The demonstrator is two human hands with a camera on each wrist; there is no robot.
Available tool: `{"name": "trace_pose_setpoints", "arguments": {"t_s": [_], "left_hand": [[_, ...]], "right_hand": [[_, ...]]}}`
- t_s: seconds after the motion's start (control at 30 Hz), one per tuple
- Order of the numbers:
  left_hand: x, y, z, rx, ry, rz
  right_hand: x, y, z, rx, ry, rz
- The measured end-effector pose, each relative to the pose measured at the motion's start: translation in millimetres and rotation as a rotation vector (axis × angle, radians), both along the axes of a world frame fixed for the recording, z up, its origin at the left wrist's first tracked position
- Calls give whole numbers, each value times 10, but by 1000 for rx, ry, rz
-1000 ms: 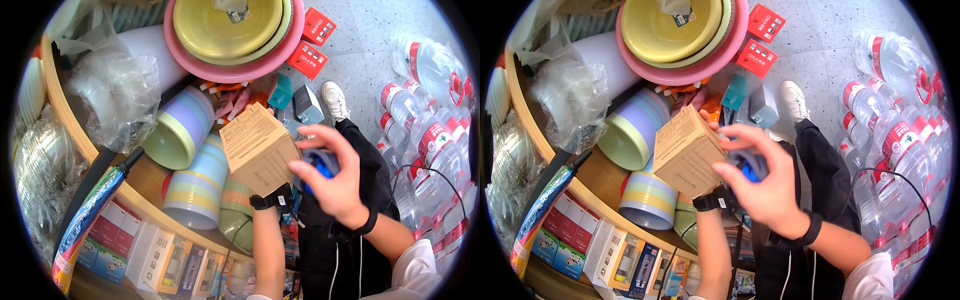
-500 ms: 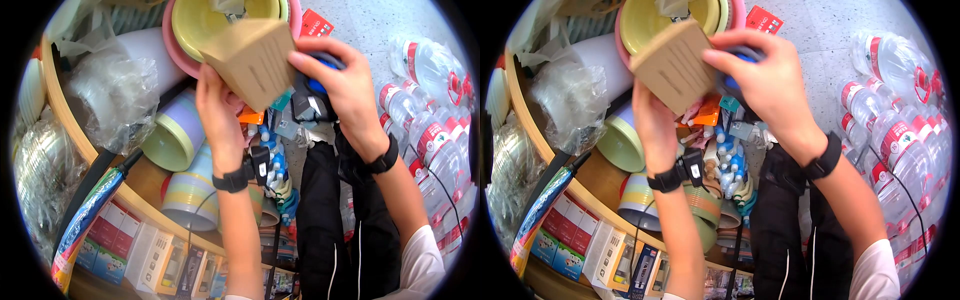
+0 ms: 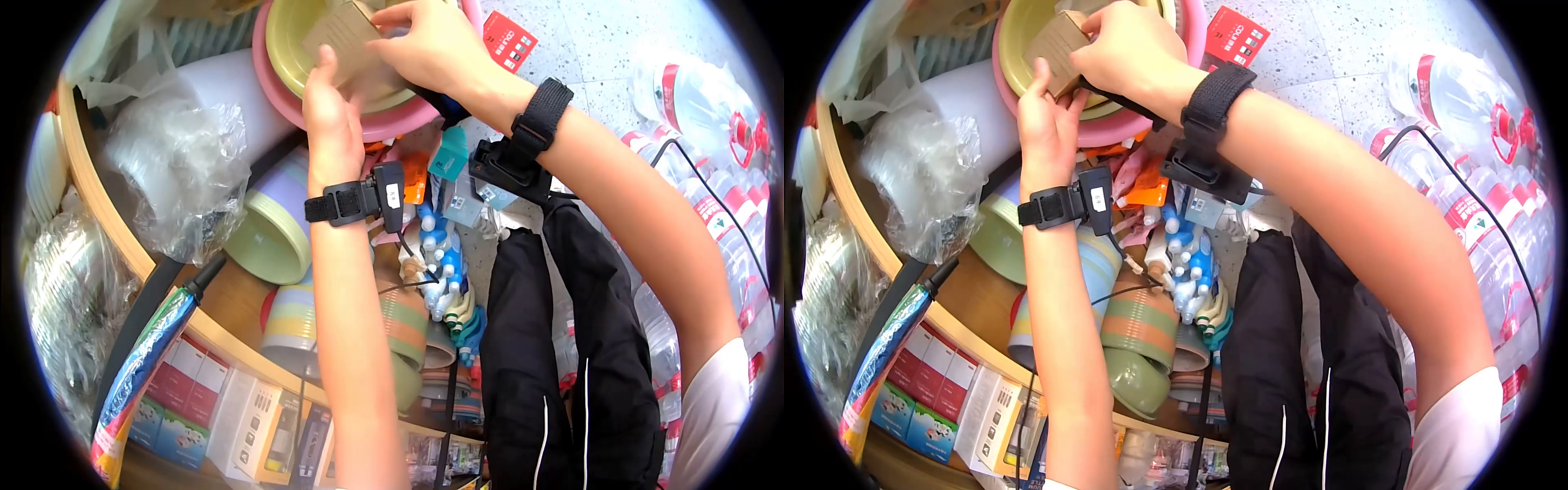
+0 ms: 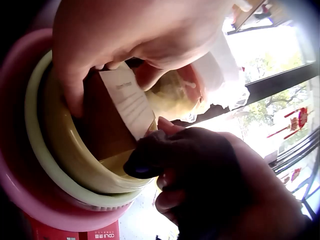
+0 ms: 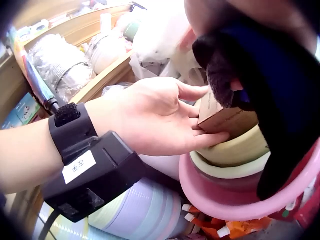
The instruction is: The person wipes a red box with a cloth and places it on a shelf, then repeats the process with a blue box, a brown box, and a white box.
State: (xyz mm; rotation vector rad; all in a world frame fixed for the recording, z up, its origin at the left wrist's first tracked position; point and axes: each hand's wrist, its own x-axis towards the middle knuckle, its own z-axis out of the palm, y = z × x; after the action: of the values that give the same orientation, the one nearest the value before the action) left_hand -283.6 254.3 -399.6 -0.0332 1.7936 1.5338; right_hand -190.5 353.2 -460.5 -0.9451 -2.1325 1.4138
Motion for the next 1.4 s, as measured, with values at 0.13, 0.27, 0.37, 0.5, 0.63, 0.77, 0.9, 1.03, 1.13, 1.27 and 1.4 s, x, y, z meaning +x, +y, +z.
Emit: {"name": "trace_pose_setpoints", "arguments": {"t_s": [0.13, 0.27, 0.37, 0.5, 0.63, 0.77, 0.9, 1.03, 1.13, 1.27, 1.4], "left_hand": [[104, 96, 221, -95, 10, -11], [260, -62, 219, -119, 177, 144], [841, -361, 545, -138, 260, 357], [1598, -816, 415, -256, 132, 253], [2913, -1214, -236, -481, -355, -56], [3202, -820, -312, -711, 284, -436], [3227, -649, -728, -825, 521, -640], [3288, -638, -1046, -1012, 554, -776], [3323, -732, -1360, -1084, 792, -851], [3244, -796, -1461, -1041, 822, -794], [3159, -850, -1425, -885, 692, -708]], "right_hand": [[371, 242, 1079, -319, -108, -85], [952, 307, 1044, -372, 31, -137], [1738, 254, 1043, -709, -203, -278], [2443, 150, 874, -986, -410, -401], [3028, -98, 636, -935, -530, -309], [3021, -167, 616, -954, -529, -318], [2906, -139, 573, -864, -470, -267], [2961, -143, 502, -827, -466, -268], [2971, -150, 426, -821, -498, -260], [3016, -233, 361, -858, -487, -291], [3102, -340, 334, -828, -464, -279]]}}
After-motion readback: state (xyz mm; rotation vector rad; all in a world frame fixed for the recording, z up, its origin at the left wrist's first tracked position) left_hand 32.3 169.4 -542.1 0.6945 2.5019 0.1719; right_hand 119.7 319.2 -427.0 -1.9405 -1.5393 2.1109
